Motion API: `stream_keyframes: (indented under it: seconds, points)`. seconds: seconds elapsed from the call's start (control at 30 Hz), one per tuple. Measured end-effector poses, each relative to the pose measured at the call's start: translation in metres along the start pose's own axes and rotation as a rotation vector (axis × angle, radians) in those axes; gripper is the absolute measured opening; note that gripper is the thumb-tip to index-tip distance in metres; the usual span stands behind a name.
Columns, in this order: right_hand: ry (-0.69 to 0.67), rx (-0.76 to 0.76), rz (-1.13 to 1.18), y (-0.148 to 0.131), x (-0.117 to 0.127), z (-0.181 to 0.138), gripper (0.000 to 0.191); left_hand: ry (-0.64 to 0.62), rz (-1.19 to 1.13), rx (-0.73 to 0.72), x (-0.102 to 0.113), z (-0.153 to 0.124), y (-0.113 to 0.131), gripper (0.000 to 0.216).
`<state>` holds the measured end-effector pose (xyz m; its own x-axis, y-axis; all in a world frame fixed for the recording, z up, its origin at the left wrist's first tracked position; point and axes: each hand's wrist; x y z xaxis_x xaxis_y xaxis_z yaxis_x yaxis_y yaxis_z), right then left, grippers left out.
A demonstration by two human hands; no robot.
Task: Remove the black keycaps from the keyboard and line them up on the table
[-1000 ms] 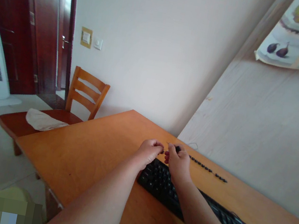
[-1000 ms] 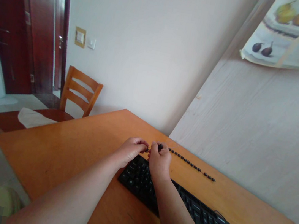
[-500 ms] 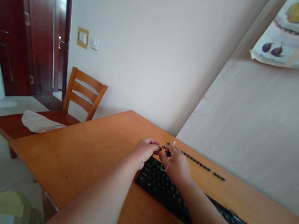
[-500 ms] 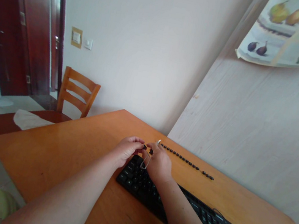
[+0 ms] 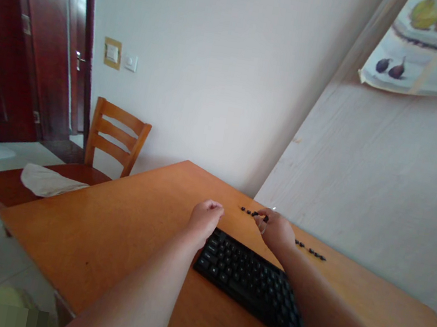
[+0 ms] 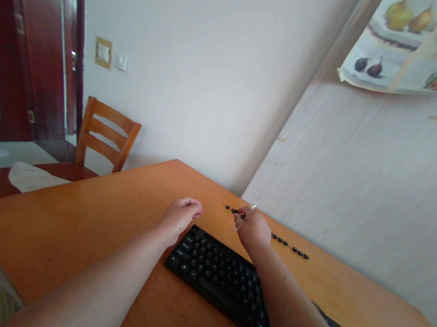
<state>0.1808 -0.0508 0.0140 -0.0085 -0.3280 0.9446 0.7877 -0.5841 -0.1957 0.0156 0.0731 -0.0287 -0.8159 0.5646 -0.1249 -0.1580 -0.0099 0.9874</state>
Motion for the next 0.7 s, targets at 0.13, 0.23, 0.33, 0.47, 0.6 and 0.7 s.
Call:
stream_keyframes:
  seconds: [0.13, 0.23, 0.33, 0.47, 0.6, 0.7]
  points:
    - [-0.047, -0.043, -0.020, 0.019, -0.010, 0.015, 0.023, 0.029, 0.039, 0.022, 0.001, 0.003, -0.007, 0.011]
    - [-0.094, -0.037, -0.016, 0.019, -0.024, 0.022, 0.021, 0.017, 0.069, 0.027, 0.001, 0.005, -0.011, 0.011]
    - [-0.128, -0.025, -0.004, 0.014, -0.038, 0.030, 0.021, -0.004, 0.099, 0.029, 0.001, 0.006, -0.014, 0.012]
    - [-0.149, -0.013, 0.009, 0.008, -0.050, 0.045, 0.020, -0.016, 0.135, 0.035, 0.001, 0.008, -0.016, 0.014]
    - [-0.160, -0.019, 0.010, 0.006, -0.058, 0.057, 0.019, -0.025, 0.160, 0.032, 0.000, 0.009, -0.019, 0.015]
    - [-0.164, -0.019, 0.002, 0.006, -0.061, 0.062, 0.019, -0.032, 0.174, 0.028, 0.000, 0.010, -0.020, 0.014]
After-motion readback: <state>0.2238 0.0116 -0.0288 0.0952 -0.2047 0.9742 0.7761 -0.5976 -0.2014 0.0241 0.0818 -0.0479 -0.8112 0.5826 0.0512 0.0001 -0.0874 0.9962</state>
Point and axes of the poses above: each hand's wrist, its own z-axis towards the middle knuckle, its own x-axis out of the back of the hand, y = z × x, and after that the axes turned 4 degrees about -y, right-handed
